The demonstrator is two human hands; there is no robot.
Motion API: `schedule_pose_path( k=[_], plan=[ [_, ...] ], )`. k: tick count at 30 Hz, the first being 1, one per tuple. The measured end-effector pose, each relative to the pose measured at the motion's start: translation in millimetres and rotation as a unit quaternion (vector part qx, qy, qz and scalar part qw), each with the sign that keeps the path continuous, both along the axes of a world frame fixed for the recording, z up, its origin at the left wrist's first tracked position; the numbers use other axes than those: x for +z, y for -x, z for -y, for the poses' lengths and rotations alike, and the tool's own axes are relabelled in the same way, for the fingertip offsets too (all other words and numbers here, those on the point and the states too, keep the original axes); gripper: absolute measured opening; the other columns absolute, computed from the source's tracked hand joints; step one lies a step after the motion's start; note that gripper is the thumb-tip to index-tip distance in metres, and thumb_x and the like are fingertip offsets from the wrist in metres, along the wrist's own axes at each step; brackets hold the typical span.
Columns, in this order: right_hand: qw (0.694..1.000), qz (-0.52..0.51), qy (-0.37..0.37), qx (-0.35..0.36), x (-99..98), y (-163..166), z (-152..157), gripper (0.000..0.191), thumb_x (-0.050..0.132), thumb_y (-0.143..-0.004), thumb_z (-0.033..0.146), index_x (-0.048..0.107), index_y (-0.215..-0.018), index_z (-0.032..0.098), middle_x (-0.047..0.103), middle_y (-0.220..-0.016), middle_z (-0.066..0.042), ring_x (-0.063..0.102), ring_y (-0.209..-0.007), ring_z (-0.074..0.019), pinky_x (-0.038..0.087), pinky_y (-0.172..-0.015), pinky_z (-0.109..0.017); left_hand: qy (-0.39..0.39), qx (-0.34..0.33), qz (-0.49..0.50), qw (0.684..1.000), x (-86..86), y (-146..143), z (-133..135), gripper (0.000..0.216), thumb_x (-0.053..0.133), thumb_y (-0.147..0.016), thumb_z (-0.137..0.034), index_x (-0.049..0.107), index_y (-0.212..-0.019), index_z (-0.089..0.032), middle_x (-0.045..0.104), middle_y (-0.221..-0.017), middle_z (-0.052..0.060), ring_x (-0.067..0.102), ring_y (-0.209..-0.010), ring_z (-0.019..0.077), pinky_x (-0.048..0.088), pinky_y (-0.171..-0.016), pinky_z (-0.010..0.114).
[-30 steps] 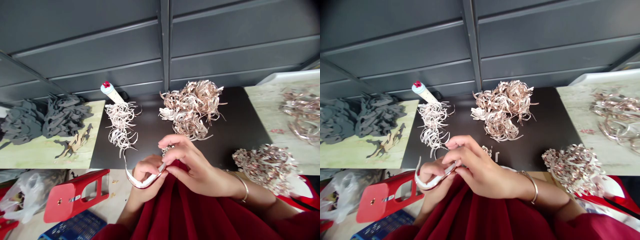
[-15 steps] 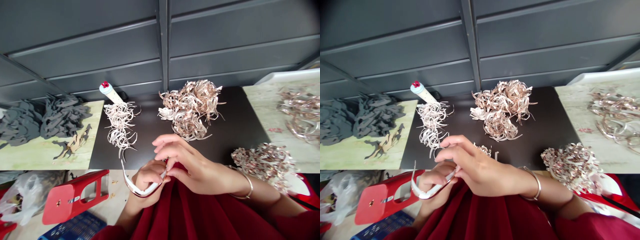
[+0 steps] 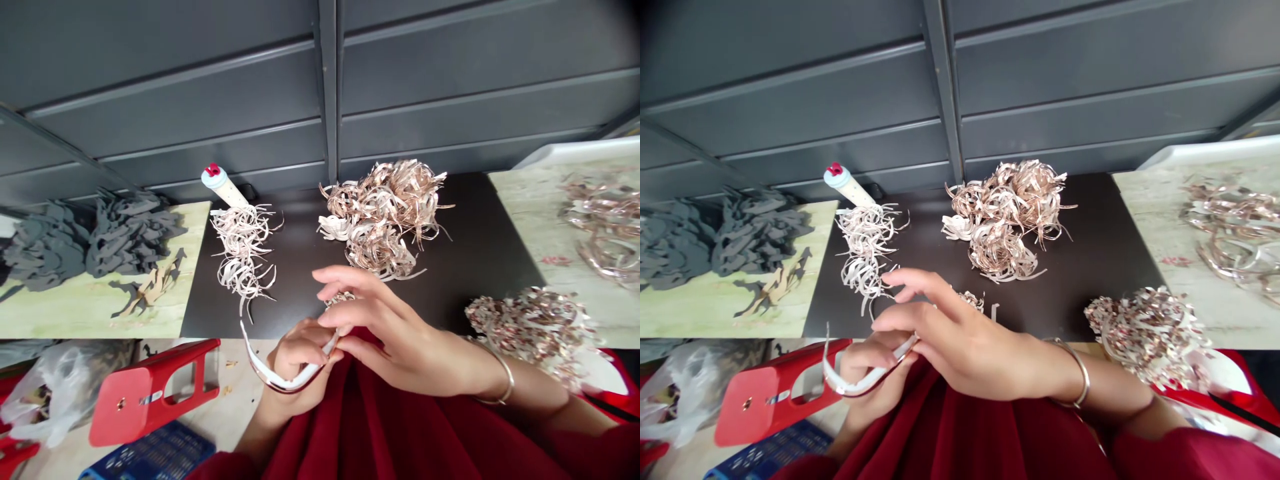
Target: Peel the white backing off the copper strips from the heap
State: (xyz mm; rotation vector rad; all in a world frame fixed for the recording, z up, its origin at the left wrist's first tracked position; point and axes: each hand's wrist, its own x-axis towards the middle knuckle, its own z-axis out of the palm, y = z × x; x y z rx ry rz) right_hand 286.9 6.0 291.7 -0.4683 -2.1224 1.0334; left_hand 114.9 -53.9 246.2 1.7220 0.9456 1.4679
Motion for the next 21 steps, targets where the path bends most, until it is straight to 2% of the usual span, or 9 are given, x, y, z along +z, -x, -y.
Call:
schedule_pose_path(
  k=[5,9,12,17,21],
  plan=[
    [0.999,0.026,-0.048,0.002,6.5,0,2,0.037,0.038,-0.088,-0.003,0.043,-0.12,0.014,0.035,-0.137,-0.017,0.043,-0.125,-0.0166,0.048,-0.101,-0.031,0.001,0.036,-0.025,0.999,4.3,-2,2,0.03,0.061,-0.076,0.002,0.049,-0.087,-0.023,0.062,-0.077,-0.003,0.06,-0.068,0.0101,0.05,-0.065,0.026],
    [0.997,0.05,-0.056,0.021,10.9,0,0,0.037,0.038,-0.087,-0.003,0.044,-0.121,0.01,0.038,-0.135,-0.018,0.035,-0.133,-0.0177,0.044,-0.104,-0.029,0.005,0.029,-0.049,0.998,7.9,-1,2,0.03,0.059,-0.075,0.003,0.049,-0.086,-0.023,0.06,-0.08,-0.002,0.059,-0.07,0.0098,0.05,-0.064,0.024],
    [0.997,0.054,-0.03,0.045,11.5,0,-4,0.044,0.038,-0.083,-0.006,0.044,-0.123,0.011,0.037,-0.137,-0.018,0.035,-0.133,-0.0178,0.045,-0.102,-0.029,0.002,-0.004,-0.057,0.998,7.7,2,2,0.032,0.056,-0.076,0.005,0.048,-0.089,-0.023,0.06,-0.084,-0.001,0.06,-0.072,0.0105,0.051,-0.063,0.024],
    [0.993,0.058,0.045,0.092,11.8,-2,-10,0.055,0.039,-0.08,-0.008,0.04,-0.129,0.016,0.029,-0.145,-0.016,0.042,-0.128,-0.0172,0.052,-0.091,-0.026,-0.014,-0.054,-0.08,0.995,7.4,5,-1,0.033,0.052,-0.078,0.006,0.046,-0.09,-0.024,0.061,-0.081,-0.001,0.06,-0.072,0.0114,0.05,-0.063,0.025],
    [0.989,0.055,0.082,0.111,9.8,-1,-14,0.056,0.04,-0.081,-0.008,0.039,-0.131,0.016,0.026,-0.148,-0.016,0.034,-0.135,-0.0183,0.054,-0.084,-0.02,-0.024,-0.061,-0.095,0.993,8.0,5,-3,0.031,0.053,-0.079,0.006,0.045,-0.088,-0.023,0.061,-0.08,-0.001,0.061,-0.077,0.013,0.05,-0.063,0.025]
  ],
)
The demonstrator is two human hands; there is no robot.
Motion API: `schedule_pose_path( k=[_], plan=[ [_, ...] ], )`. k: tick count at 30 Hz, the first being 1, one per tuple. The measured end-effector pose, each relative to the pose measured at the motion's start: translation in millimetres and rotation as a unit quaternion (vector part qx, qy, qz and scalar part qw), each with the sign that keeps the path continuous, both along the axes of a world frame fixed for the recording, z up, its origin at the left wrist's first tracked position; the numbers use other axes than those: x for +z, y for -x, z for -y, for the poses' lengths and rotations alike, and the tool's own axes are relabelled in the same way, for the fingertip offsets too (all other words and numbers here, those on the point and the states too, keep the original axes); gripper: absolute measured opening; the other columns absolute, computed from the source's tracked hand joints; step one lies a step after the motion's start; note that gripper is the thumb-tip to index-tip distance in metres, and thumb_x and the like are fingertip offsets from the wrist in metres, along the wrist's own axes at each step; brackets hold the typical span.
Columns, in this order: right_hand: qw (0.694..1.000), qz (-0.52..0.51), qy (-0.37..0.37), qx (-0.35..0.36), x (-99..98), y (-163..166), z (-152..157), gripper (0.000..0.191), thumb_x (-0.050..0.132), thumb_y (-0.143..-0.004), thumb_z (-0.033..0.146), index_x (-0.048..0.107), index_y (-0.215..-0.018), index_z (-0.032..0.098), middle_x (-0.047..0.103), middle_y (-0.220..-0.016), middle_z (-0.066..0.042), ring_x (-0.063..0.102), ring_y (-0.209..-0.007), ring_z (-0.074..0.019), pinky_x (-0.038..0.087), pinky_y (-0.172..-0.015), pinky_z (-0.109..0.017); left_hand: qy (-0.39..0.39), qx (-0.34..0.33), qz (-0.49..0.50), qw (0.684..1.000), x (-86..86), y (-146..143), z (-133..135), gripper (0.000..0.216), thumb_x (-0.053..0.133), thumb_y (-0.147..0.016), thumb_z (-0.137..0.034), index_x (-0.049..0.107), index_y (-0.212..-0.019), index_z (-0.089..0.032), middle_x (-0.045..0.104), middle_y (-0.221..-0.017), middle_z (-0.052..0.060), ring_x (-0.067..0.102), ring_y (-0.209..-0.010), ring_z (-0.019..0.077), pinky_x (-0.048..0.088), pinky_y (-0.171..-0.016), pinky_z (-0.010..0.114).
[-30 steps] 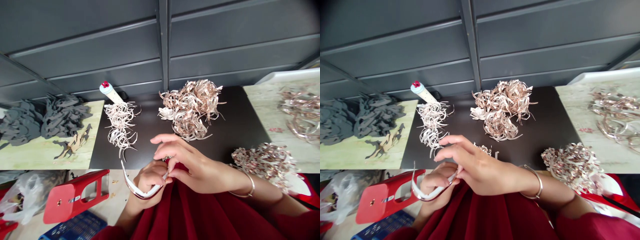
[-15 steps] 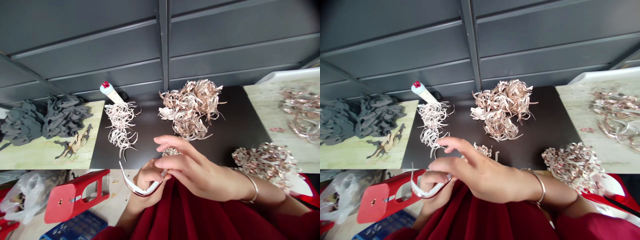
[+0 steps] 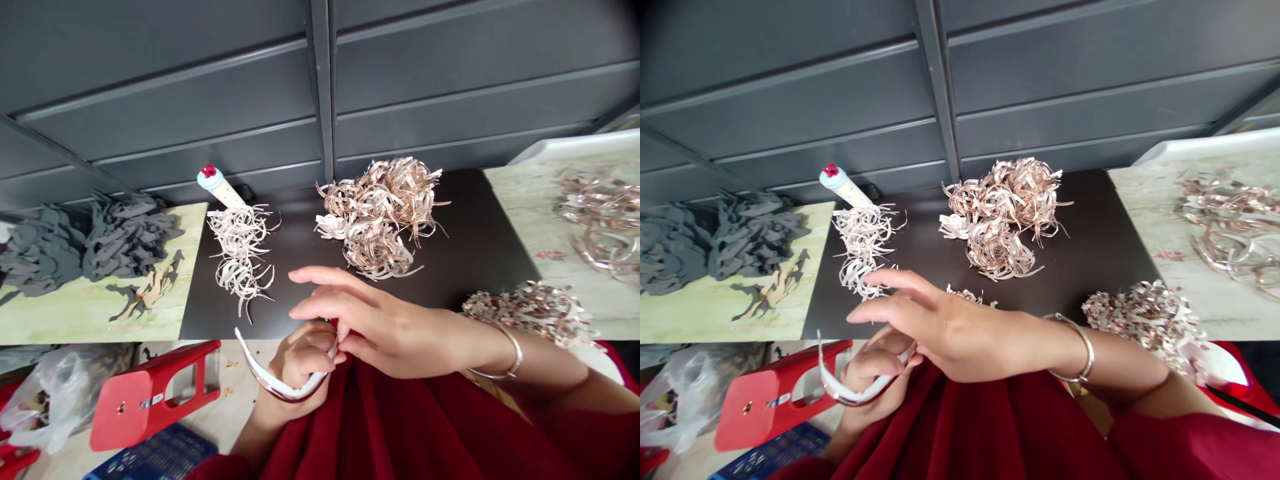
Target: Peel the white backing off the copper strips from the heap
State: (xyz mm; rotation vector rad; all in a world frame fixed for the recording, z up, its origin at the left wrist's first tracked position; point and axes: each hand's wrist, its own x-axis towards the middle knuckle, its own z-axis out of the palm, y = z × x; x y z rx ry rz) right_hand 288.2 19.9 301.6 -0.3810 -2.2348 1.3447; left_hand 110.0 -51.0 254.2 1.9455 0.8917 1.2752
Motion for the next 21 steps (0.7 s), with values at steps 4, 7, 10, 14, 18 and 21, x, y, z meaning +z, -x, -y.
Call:
schedule_pose_path(
  k=[4,7,10,14,18,21],
  plan=[
    [1.0,-0.024,-0.005,-0.008,-4.8,1.4,-0.1,0.055,0.041,-0.081,-0.008,0.039,-0.131,0.015,0.03,-0.147,-0.015,0.023,-0.141,-0.0185,0.052,-0.091,-0.023,-0.006,0.006,0.015,1.0,-5.2,-1.1,0.9,0.03,0.054,-0.078,0.005,0.046,-0.088,-0.023,0.062,-0.082,0.0,0.061,-0.08,0.0137,0.052,-0.068,0.028],
    [0.997,-0.046,-0.04,-0.044,-5.0,0.7,2.4,0.053,0.041,-0.084,-0.006,0.039,-0.132,0.016,0.033,-0.144,-0.014,0.027,-0.139,-0.0177,0.047,-0.101,-0.029,0.006,0.035,0.06,0.998,-8.6,-2.9,2.4,0.03,0.056,-0.079,0.004,0.046,-0.09,-0.023,0.064,-0.087,0.0,0.063,-0.081,0.0132,0.052,-0.072,0.029],
    [0.992,-0.051,-0.085,-0.076,-1.8,-0.7,5.4,0.049,0.039,-0.088,-0.003,0.038,-0.132,0.018,0.032,-0.145,-0.014,0.038,-0.132,-0.0163,0.044,-0.105,-0.032,0.025,0.051,0.072,0.996,-9.1,-4.0,4.1,0.03,0.057,-0.079,0.002,0.047,-0.091,-0.025,0.064,-0.088,-0.001,0.064,-0.079,0.0125,0.052,-0.069,0.026],
    [0.991,-0.042,-0.099,-0.077,0.0,-1.2,6.9,0.052,0.038,-0.086,-0.004,0.038,-0.133,0.018,0.032,-0.144,-0.015,0.042,-0.13,-0.0177,0.046,-0.104,-0.033,0.04,0.059,0.064,0.995,-9.4,-3.1,4.9,0.029,0.056,-0.081,-0.001,0.047,-0.09,-0.026,0.064,-0.086,-0.002,0.064,-0.074,0.0121,0.052,-0.062,0.025],
    [0.996,-0.035,-0.06,-0.059,-2.7,0.3,4.8,0.054,0.038,-0.085,-0.005,0.038,-0.133,0.018,0.029,-0.146,-0.014,0.042,-0.129,-0.0166,0.048,-0.101,-0.03,0.031,0.054,0.05,0.997,-8.8,-3.2,3.0,0.031,0.055,-0.081,0.001,0.047,-0.091,-0.027,0.063,-0.084,-0.002,0.065,-0.075,0.0135,0.052,-0.066,0.029],
    [0.998,-0.037,-0.037,-0.047,-4.6,0.6,3.0,0.054,0.04,-0.084,-0.005,0.04,-0.133,0.019,0.031,-0.146,-0.013,0.041,-0.13,-0.0163,0.048,-0.1,-0.03,0.035,0.051,0.054,0.997,-6.1,-5.5,1.7,0.03,0.055,-0.081,0.0,0.046,-0.089,-0.027,0.063,-0.08,-0.002,0.064,-0.073,0.0136,0.051,-0.064,0.029]
  ],
)
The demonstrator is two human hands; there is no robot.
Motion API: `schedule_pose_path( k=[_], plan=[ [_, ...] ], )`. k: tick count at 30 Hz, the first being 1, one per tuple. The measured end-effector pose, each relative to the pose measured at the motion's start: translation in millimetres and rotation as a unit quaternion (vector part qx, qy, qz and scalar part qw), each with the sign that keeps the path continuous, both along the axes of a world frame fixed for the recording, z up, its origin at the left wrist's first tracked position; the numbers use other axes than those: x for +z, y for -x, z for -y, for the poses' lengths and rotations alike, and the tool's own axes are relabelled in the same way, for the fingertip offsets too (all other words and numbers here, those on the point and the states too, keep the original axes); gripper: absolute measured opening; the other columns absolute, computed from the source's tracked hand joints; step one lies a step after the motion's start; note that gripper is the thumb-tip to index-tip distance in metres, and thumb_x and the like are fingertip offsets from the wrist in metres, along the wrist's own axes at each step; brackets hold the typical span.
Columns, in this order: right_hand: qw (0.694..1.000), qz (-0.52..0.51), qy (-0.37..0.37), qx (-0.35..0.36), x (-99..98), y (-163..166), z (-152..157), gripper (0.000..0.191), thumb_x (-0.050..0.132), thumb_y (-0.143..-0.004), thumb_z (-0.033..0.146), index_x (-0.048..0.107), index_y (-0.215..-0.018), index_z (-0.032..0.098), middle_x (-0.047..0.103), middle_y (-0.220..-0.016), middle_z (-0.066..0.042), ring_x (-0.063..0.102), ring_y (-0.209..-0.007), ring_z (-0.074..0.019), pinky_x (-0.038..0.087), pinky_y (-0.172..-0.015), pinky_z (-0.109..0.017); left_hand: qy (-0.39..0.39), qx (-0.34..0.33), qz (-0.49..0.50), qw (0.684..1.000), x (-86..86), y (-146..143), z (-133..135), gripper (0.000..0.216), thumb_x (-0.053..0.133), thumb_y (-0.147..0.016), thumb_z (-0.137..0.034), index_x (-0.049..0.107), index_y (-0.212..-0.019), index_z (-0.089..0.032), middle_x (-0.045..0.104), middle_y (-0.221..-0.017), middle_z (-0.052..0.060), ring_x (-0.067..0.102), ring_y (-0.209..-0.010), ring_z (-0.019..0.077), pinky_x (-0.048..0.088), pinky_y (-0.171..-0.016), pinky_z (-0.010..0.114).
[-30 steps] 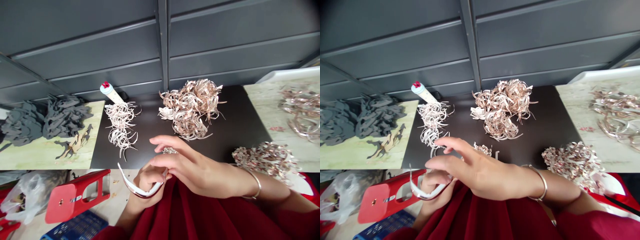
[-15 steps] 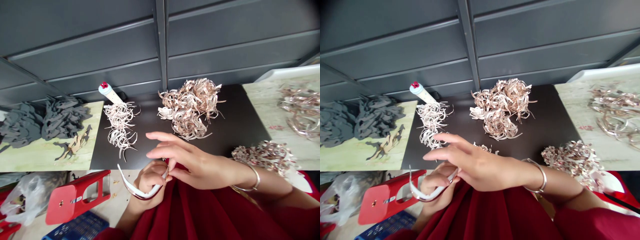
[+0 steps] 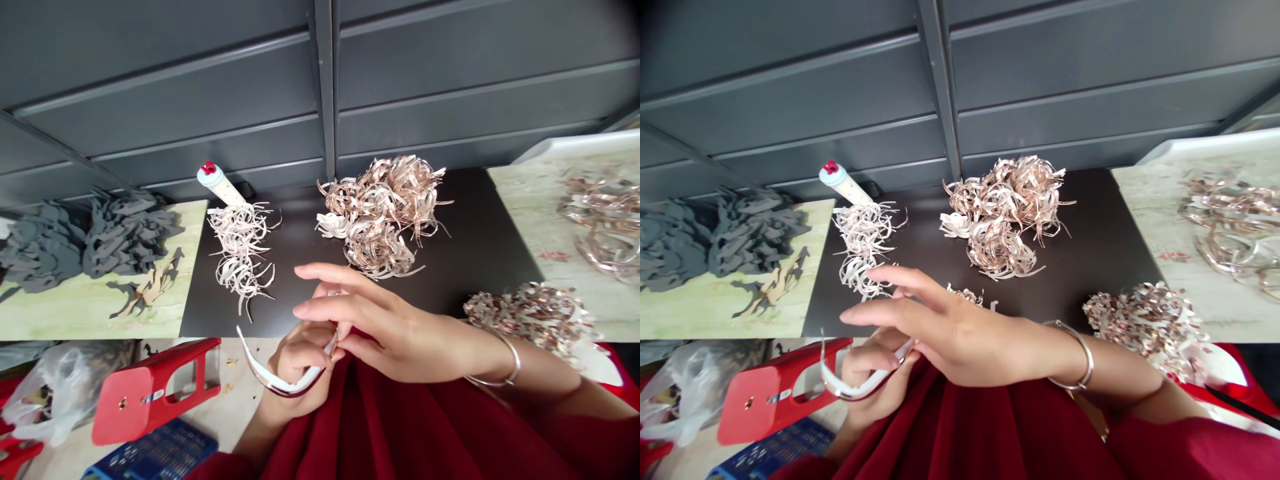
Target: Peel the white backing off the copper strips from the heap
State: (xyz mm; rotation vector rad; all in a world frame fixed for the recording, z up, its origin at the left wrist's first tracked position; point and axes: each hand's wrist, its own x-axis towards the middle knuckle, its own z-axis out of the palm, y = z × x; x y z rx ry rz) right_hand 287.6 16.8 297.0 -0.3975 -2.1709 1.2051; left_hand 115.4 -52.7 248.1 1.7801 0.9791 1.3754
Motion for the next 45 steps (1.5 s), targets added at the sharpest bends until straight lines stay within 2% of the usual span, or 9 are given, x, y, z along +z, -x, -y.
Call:
schedule_pose_path(
  k=[4,6,8,11,21,29,39,43,45],
  plan=[
    [0.999,-0.02,0.019,-0.029,-4.3,-2,0,0.046,0.047,-0.083,-0.002,0.047,-0.125,0.017,0.04,-0.137,-0.013,0.049,-0.119,-0.0161,0.052,-0.092,-0.027,-0.005,0.007,0.04,0.999,2.4,-3,-2,0.026,0.056,-0.082,-0.001,0.045,-0.09,-0.024,0.062,-0.081,-0.002,0.063,-0.075,0.0124,0.051,-0.068,0.028],
    [0.996,-0.029,0.028,-0.075,-8.1,-4,1,0.031,0.054,-0.083,0.003,0.056,-0.11,0.017,0.052,-0.119,-0.011,0.057,-0.101,-0.0144,0.054,-0.081,-0.025,-0.026,0.01,0.054,0.998,2.0,-3,-4,0.027,0.056,-0.081,0.0,0.046,-0.092,-0.022,0.063,-0.084,-0.001,0.064,-0.079,0.0133,0.052,-0.072,0.03],
    [0.993,-0.022,0.016,-0.118,-11.7,-5,2,0.013,0.059,-0.082,0.008,0.062,-0.091,0.017,0.056,-0.096,-0.006,0.058,-0.084,-0.0127,0.053,-0.073,-0.024,-0.029,0.016,0.055,0.998,1.0,-2,-4,0.028,0.055,-0.081,0.003,0.046,-0.092,-0.021,0.063,-0.084,-0.001,0.065,-0.08,0.0133,0.052,-0.072,0.029],
    [0.99,0.005,-0.011,-0.141,-14.6,-5,5,0.008,0.06,-0.083,0.011,0.064,-0.079,0.017,0.056,-0.081,-0.003,0.056,-0.074,-0.0123,0.051,-0.068,-0.025,-0.023,0.018,0.054,0.998,-0.4,-1,-4,0.028,0.055,-0.081,0.003,0.047,-0.093,-0.021,0.064,-0.085,-0.001,0.065,-0.08,0.0134,0.052,-0.072,0.029],
    [0.991,0.029,-0.016,-0.129,-14.0,-2,5,0.01,0.056,-0.088,0.015,0.064,-0.082,0.017,0.059,-0.081,-0.004,0.054,-0.075,-0.014,0.048,-0.068,-0.026,0.001,-0.01,0.046,0.999,1.1,1,-4,0.031,0.056,-0.079,0.004,0.05,-0.096,-0.021,0.064,-0.087,0.001,0.064,-0.082,0.0145,0.051,-0.073,0.03],
    [0.996,0.045,0.04,-0.061,-11.6,-2,2,0.012,0.053,-0.086,0.007,0.057,-0.08,0.017,0.056,-0.084,-0.003,0.054,-0.076,-0.0117,0.045,-0.07,-0.022,-0.002,-0.013,0.058,0.998,-3.2,-1,-3,0.029,0.056,-0.08,0.003,0.049,-0.096,-0.021,0.062,-0.085,0.0,0.063,-0.083,0.0144,0.051,-0.074,0.029],
    [0.996,0.047,0.055,-0.045,-10.4,-4,5,0.012,0.051,-0.088,0.008,0.055,-0.081,0.017,0.059,-0.086,-0.004,0.054,-0.08,-0.0123,0.044,-0.075,-0.023,0.015,-0.015,0.067,0.998,-3.0,-1,-1,0.03,0.054,-0.081,0.003,0.049,-0.098,-0.021,0.063,-0.087,0.001,0.063,-0.082,0.0139,0.052,-0.072,0.029],
    [0.996,0.046,0.072,-0.039,-8.5,-5,7,0.013,0.051,-0.088,0.008,0.056,-0.081,0.017,0.059,-0.087,-0.003,0.055,-0.08,-0.0115,0.044,-0.075,-0.023,0.017,0.02,0.06,0.998,-5.6,-1,0,0.025,0.054,-0.083,0.0,0.049,-0.096,-0.021,0.062,-0.083,0.0,0.063,-0.078,0.0135,0.051,-0.073,0.029],
    [0.994,0.034,0.085,-0.055,-19.1,-7,2,0.012,0.052,-0.088,0.01,0.057,-0.08,0.017,0.059,-0.087,-0.002,0.056,-0.079,-0.0106,0.044,-0.075,-0.022,0.031,0.067,0.05,0.996,-9.0,0,0,0.022,0.056,-0.083,-0.003,0.05,-0.094,-0.021,0.062,-0.081,0.0,0.063,-0.077,0.0132,0.052,-0.073,0.029]
  ],
)
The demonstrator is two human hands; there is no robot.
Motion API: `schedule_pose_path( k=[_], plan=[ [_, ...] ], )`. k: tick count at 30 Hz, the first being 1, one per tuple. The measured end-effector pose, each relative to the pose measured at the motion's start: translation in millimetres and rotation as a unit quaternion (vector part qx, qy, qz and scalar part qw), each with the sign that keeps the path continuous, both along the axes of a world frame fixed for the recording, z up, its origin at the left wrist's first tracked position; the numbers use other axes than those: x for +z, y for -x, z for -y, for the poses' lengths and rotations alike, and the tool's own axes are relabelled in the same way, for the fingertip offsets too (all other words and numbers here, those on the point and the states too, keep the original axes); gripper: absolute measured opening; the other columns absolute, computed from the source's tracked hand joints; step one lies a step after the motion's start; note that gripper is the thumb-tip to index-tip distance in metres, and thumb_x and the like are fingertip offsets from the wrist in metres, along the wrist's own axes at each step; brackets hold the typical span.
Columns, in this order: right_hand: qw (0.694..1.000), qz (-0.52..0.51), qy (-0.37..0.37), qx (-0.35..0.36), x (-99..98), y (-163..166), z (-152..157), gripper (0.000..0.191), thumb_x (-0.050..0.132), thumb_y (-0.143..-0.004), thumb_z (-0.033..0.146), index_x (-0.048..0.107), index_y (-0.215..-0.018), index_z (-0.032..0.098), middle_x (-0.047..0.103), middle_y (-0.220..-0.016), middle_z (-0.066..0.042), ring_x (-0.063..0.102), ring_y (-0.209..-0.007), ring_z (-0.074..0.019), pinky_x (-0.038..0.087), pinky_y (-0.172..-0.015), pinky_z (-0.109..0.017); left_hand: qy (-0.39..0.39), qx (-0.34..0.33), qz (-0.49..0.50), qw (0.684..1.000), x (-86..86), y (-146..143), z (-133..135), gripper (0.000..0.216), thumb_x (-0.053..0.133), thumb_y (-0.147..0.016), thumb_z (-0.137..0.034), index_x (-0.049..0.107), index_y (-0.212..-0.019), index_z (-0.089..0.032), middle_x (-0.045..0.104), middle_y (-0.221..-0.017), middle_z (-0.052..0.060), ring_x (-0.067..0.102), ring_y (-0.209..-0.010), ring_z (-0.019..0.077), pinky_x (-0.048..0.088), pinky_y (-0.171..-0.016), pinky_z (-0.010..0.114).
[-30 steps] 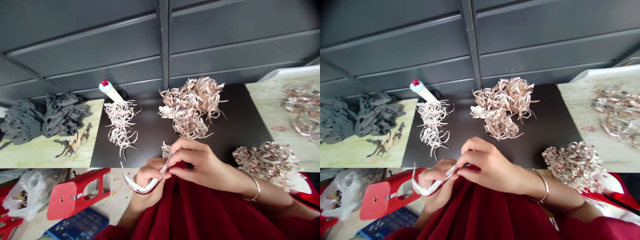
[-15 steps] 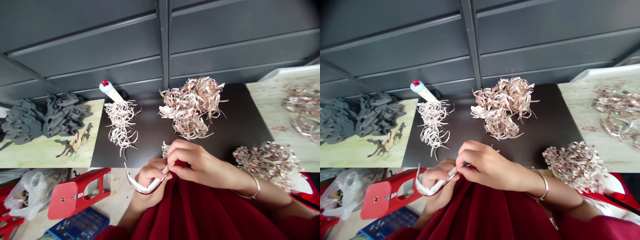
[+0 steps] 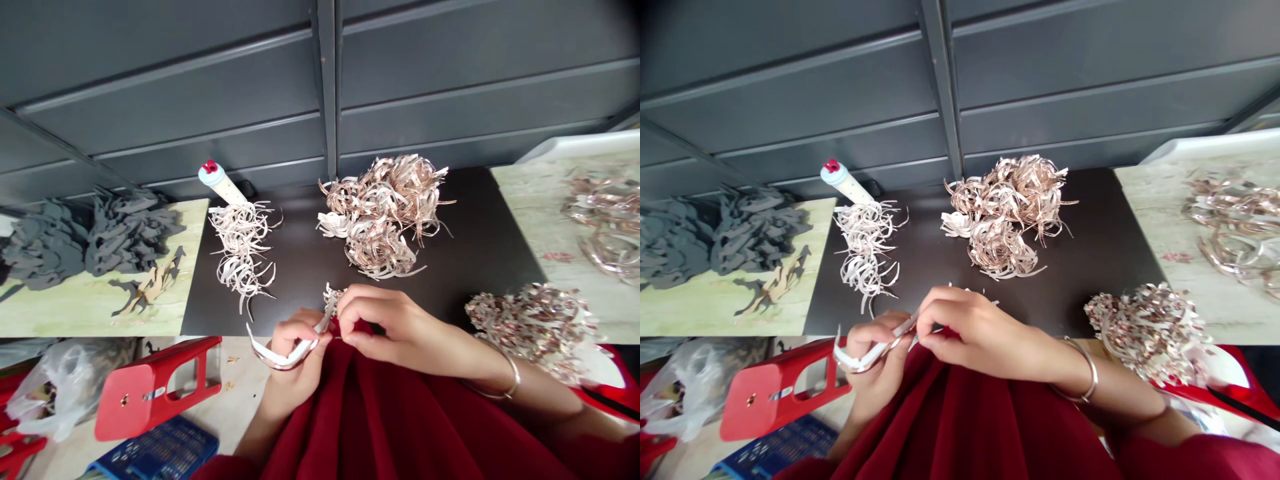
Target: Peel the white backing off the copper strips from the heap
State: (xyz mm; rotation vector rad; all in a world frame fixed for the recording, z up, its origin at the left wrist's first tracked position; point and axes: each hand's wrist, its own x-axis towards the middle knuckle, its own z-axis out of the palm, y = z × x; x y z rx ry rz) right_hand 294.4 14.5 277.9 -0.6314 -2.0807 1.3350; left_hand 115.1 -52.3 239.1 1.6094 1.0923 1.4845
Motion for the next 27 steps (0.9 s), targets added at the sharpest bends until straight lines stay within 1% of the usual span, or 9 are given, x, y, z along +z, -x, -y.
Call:
schedule_pose_path(
  k=[3,6,9,12,15,18,20,21,27],
  plan=[
    [0.996,0.057,0.006,-0.062,-45.6,-2,-18,0.01,0.054,-0.087,0.013,0.059,-0.078,0.016,0.06,-0.085,-0.002,0.057,-0.076,-0.0101,0.044,-0.073,-0.021,0.063,0.095,0.012,0.993,-10.5,9,-3,0.016,0.059,-0.082,-0.008,0.052,-0.089,-0.02,0.062,-0.081,0.0,0.064,-0.073,0.0117,0.051,-0.067,0.024],
    [0.953,0.297,0.015,-0.064,-117.9,-2,-35,0.015,0.053,-0.085,0.011,0.064,-0.075,0.015,0.063,-0.082,-0.002,0.057,-0.073,-0.0097,0.042,-0.069,-0.02,0.146,0.172,0.061,0.972,-26.4,26,-10,0.012,0.065,-0.079,-0.018,0.055,-0.086,-0.019,0.061,-0.078,-0.001,0.062,-0.065,0.0094,0.05,-0.061,0.02],
    [0.929,0.367,0.024,-0.046,-184.7,3,-35,0.019,0.054,-0.082,0.009,0.066,-0.068,0.013,0.065,-0.077,-0.004,0.06,-0.071,-0.0118,0.041,-0.068,-0.021,0.204,0.202,0.074,0.955,-41.7,43,-18,0.016,0.069,-0.075,-0.026,0.058,-0.082,-0.018,0.06,-0.07,-0.001,0.06,-0.061,0.0099,0.049,-0.058,0.02],
    [0.91,0.412,0.028,-0.044,-226.0,10,-22,0.02,0.055,-0.086,0.014,0.066,-0.07,0.012,0.066,-0.083,-0.007,0.062,-0.079,-0.0149,0.045,-0.072,-0.025,0.246,0.217,0.055,0.943,-53.5,53,-24,0.019,0.071,-0.072,-0.03,0.062,-0.082,-0.017,0.061,-0.068,-0.001,0.059,-0.061,0.0113,0.049,-0.058,0.021],
    [0.9,0.434,0.032,-0.038,-246.0,7,-11,0.018,0.057,-0.09,0.028,0.064,-0.084,0.012,0.066,-0.091,-0.005,0.062,-0.085,-0.0156,0.049,-0.08,-0.034,0.267,0.224,0.004,0.937,-65.4,63,-27,0.024,0.069,-0.072,-0.034,0.067,-0.087,-0.016,0.065,-0.077,0.003,0.061,-0.069,0.0141,0.049,-0.063,0.024],
    [0.902,0.428,0.037,-0.045,-255.7,-11,-12,0.018,0.053,-0.092,0.026,0.066,-0.087,0.014,0.067,-0.092,-0.005,0.062,-0.086,-0.0153,0.048,-0.081,-0.032,0.278,0.23,-0.115,0.926,-81.1,84,-32,0.03,0.059,-0.078,-0.035,0.068,-0.098,-0.016,0.068,-0.096,0.007,0.063,-0.082,0.018,0.05,-0.072,0.027],
    [0.905,0.419,0.041,-0.063,-259.8,-27,-14,0.023,0.049,-0.091,0.019,0.069,-0.081,0.015,0.069,-0.087,-0.006,0.063,-0.084,-0.0157,0.046,-0.08,-0.027,0.292,0.237,-0.243,0.894,-92.6,103,-36,0.031,0.05,-0.083,-0.032,0.068,-0.102,-0.015,0.069,-0.099,0.008,0.064,-0.084,0.0187,0.05,-0.075,0.028],
    [0.906,0.414,0.043,-0.075,-261.6,-35,-15,0.027,0.046,-0.091,0.018,0.071,-0.079,0.016,0.07,-0.086,-0.007,0.064,-0.084,-0.0162,0.045,-0.078,-0.026,0.299,0.246,-0.33,0.861,-97.9,113,-38,0.031,0.046,-0.084,-0.03,0.068,-0.101,-0.016,0.07,-0.099,0.007,0.064,-0.083,0.0182,0.049,-0.075,0.028],
    [0.91,0.383,0.067,-0.142,-273.3,-57,1,0.03,0.043,-0.085,0.019,0.073,-0.085,0.018,0.073,-0.092,-0.006,0.066,-0.086,-0.0187,0.045,-0.076,-0.024,0.313,0.304,-0.453,0.777,-118.8,156,-51,0.026,0.045,-0.08,-0.017,0.068,-0.089,-0.011,0.065,-0.088,0.016,0.06,-0.092,0.0303,0.042,-0.086,0.043]
  ],
)
